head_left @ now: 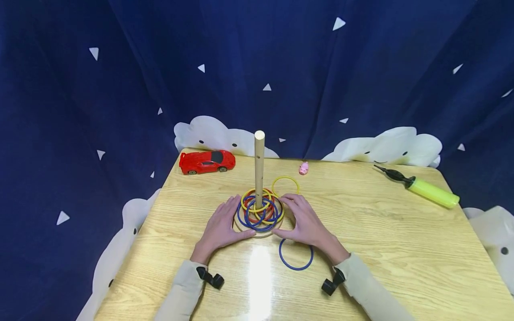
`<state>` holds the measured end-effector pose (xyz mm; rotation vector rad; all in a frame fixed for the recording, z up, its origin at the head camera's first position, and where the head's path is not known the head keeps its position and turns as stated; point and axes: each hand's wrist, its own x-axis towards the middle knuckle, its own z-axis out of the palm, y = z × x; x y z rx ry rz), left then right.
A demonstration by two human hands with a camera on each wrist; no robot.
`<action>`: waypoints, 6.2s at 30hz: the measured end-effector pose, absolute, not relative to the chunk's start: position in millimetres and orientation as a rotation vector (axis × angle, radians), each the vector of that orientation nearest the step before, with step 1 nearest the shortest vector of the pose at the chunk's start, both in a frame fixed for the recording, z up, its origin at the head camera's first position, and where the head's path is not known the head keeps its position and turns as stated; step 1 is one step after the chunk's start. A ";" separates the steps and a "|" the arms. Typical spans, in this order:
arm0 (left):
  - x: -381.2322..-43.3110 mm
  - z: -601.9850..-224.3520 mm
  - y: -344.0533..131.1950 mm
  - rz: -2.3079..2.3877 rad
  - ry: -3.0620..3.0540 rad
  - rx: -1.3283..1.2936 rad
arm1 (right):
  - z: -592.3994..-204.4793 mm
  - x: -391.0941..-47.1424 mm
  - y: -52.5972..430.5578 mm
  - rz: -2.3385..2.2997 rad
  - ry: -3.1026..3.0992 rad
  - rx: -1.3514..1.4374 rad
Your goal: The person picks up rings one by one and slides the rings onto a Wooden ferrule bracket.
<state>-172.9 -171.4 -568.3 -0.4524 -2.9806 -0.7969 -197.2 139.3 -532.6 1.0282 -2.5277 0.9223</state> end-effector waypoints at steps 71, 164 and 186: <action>-173.1 -567.6 -171.5 -0.781 -2.988 -0.462 | -573.4 -128.1 196.0 0.847 -2.636 0.943; -171.0 -570.9 -173.9 -0.786 -2.985 -0.450 | -569.7 -127.1 200.8 0.977 -2.629 0.932; -173.7 -566.6 -170.9 -0.793 -2.985 -0.476 | -474.1 -174.0 214.7 1.056 -2.416 0.973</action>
